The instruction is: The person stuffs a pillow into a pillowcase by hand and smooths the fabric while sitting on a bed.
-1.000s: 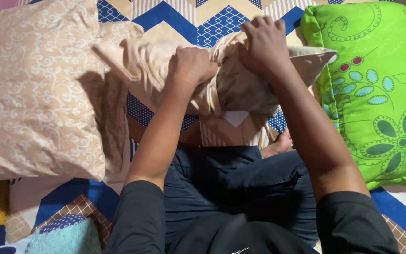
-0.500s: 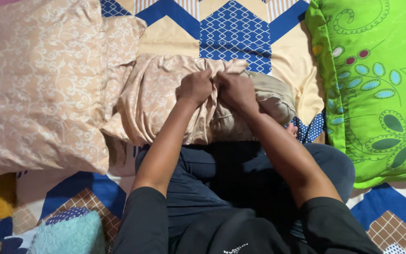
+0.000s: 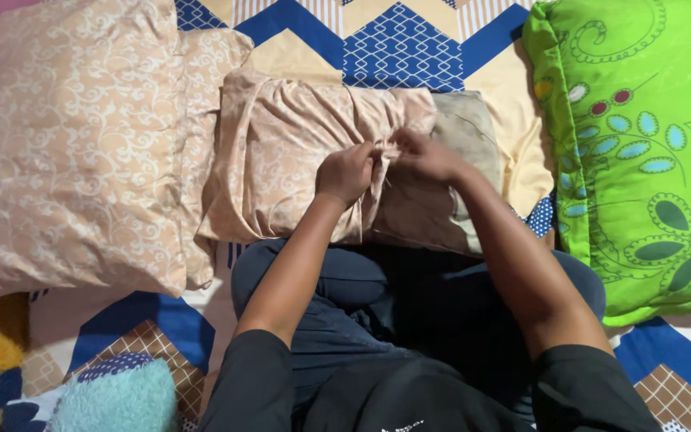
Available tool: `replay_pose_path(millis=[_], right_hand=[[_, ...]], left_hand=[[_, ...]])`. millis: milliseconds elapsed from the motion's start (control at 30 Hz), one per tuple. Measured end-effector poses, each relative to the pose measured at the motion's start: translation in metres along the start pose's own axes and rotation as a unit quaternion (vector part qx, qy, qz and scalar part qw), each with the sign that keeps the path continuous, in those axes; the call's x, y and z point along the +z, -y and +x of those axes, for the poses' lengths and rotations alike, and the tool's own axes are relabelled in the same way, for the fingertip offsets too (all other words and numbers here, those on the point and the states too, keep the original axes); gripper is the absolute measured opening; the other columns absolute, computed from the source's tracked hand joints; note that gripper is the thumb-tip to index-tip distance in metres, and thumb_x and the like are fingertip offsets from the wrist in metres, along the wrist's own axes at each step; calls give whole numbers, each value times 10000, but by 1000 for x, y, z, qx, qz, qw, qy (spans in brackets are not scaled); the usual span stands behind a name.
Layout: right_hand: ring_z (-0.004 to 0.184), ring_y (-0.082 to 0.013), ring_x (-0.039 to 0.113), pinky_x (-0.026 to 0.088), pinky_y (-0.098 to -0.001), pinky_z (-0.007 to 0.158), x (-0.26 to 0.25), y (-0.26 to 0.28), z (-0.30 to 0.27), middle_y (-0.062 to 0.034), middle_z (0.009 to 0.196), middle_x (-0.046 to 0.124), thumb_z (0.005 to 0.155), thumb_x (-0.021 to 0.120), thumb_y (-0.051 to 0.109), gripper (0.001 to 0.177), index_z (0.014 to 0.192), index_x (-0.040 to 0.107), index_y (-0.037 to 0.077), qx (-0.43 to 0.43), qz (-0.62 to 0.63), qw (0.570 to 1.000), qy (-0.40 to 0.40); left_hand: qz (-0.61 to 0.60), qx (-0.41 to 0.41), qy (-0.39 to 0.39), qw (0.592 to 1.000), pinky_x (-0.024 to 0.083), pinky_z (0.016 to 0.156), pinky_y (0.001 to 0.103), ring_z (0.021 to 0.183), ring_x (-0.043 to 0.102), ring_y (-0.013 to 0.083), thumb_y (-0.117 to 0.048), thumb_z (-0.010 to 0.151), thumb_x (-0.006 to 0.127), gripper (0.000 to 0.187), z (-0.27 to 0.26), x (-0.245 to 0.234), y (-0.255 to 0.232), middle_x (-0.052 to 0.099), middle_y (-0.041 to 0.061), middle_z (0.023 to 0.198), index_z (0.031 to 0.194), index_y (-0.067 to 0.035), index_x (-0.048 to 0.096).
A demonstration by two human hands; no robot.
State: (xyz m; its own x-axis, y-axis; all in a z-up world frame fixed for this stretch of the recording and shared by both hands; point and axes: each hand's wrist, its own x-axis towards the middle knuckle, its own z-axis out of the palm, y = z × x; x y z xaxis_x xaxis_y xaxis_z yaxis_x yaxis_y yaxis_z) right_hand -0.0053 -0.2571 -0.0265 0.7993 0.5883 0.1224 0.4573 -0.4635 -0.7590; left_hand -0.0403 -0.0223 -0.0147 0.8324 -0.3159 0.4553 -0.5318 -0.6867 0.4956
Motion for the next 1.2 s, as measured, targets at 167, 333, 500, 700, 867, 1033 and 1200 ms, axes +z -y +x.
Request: replay_pose_path(millis=[167,333,500,700,867,1033,1200], right_hand=[[872,-357,684,535,-475,736,-1,-2,6,-209,1000,653,968,723,356,565,1309,435,10,106,-38,950,-291],[774,-280,704,525,-405,701,20,23,7,-121,857,718,891,681,208,302,1130,573,59,154,-62,950,-265],[739,-221,712,542,-347,692,-19,11,-7,-83,805,711,825,613,-27,185,985,649,57,102,-43,898,-427],[823,-262,658,511,-404,760,-39,0,-17,-98,880,687,896,665,99,173,1068,680,101,223,-111,894,-373],[1226,-422,477,382,-543,1027,-27,23,-11,-228,1263,559,674,717,142,678,1347,639,170,180,-319,876,-314],[1311,-475,355,259,-589,1055,3,18,13,-313,1472,383,913,779,373,798,1527,377,60,12,-238,943,-232],[1080,-413,577,395,-533,893,28,27,6,-205,1094,615,891,778,363,436,1130,568,65,64,-263,943,-194]], left_hand=[[-113,50,-62,990,514,663,483,747,662,362,-199,957,676,133,-5,-2,-15,663,125,794,877,-103,629],[-110,75,-45,990,500,645,483,709,652,350,-237,973,688,207,-4,-3,-17,618,123,739,843,-98,606],[40,58,-117,991,480,811,474,962,639,322,-286,949,676,215,3,-27,-3,667,88,983,1042,-96,643],[179,-44,-85,979,425,873,483,1024,561,301,-337,840,713,303,6,-39,8,643,79,1017,1031,-106,674],[122,-108,-45,986,448,889,480,1035,603,275,-265,920,691,121,0,-31,16,648,21,984,926,-149,655],[36,-104,-57,992,471,855,459,976,637,278,-203,893,675,83,1,-36,17,646,32,900,879,-138,626],[-38,-60,-81,994,482,803,467,916,620,331,-171,918,689,110,-1,-37,10,630,81,900,921,-97,608]])
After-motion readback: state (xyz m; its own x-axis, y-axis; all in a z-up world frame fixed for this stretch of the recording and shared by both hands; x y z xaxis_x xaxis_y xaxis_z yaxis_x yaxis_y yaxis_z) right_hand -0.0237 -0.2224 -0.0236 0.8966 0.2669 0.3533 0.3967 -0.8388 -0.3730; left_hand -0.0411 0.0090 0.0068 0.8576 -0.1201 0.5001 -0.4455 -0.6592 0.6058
